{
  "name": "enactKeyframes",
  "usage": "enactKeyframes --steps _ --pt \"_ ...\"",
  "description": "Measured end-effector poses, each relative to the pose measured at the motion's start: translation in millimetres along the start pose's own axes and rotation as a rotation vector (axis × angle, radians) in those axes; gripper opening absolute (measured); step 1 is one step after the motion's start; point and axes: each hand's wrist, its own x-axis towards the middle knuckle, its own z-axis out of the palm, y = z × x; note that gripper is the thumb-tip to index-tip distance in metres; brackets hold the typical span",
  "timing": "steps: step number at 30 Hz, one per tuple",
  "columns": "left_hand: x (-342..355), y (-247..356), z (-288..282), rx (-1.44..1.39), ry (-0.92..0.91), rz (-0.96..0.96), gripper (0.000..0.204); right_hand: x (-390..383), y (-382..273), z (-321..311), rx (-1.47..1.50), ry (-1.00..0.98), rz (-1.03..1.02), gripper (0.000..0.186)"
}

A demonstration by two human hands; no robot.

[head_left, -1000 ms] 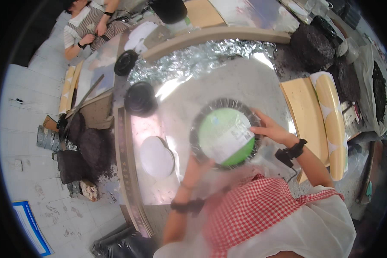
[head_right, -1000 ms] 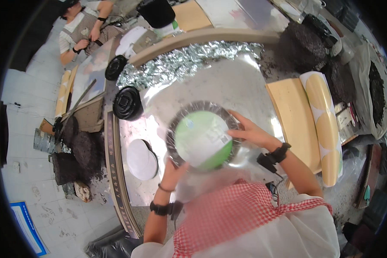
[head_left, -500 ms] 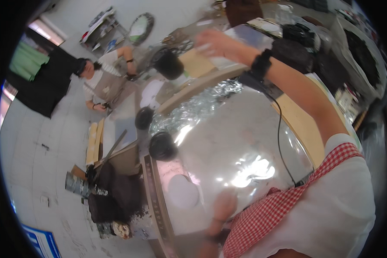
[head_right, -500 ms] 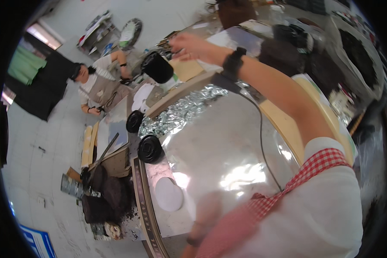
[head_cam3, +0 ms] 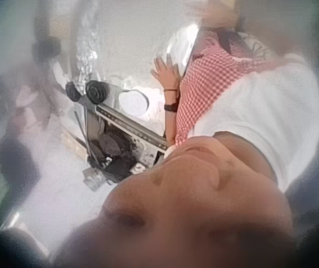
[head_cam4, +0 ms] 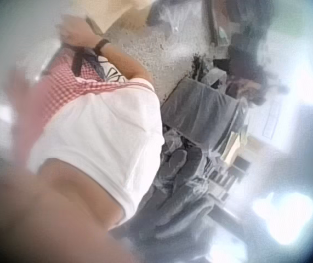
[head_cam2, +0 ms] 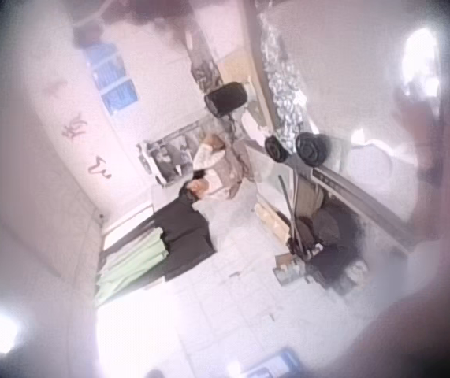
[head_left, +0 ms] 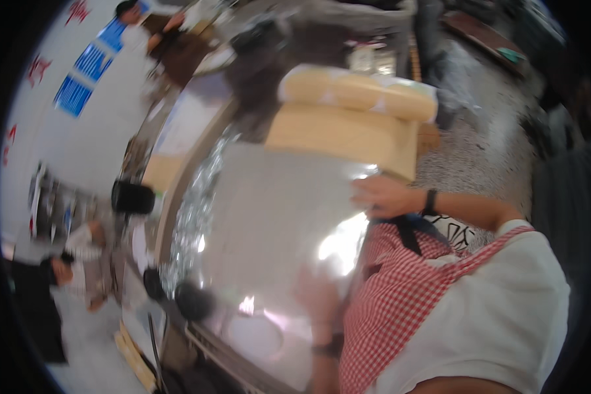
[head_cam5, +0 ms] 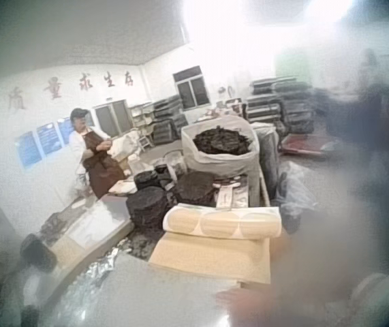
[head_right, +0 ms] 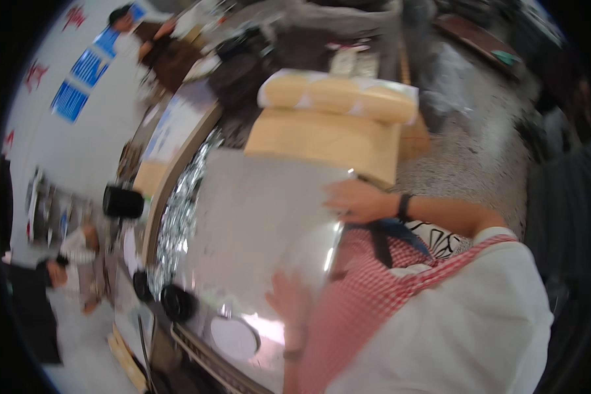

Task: The person packages round dark cakes on a metal table. They place a cake on a sheet of plastic film, wrap the film around it, press it down, apply a paper label to the top, and move the finished item aside before starting the next one.

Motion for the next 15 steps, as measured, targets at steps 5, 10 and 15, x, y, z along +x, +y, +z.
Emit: enactKeyframes --steps 5,10,15 --pt "-23 -4 44 0.127 -0.042 -0.057 0.05 15 -6 59 -0.095 0.124 0.02 0.048" --pt "-20 -1 32 -0.068 -0.199 -0.045 0.061 18 -12 53 -0.139 0.076 0.105 0.041" --pt "-15 3 36 0.206 -0.224 -0.066 0.075 24 -13 38 -0.138 0.132 0.102 0.032"
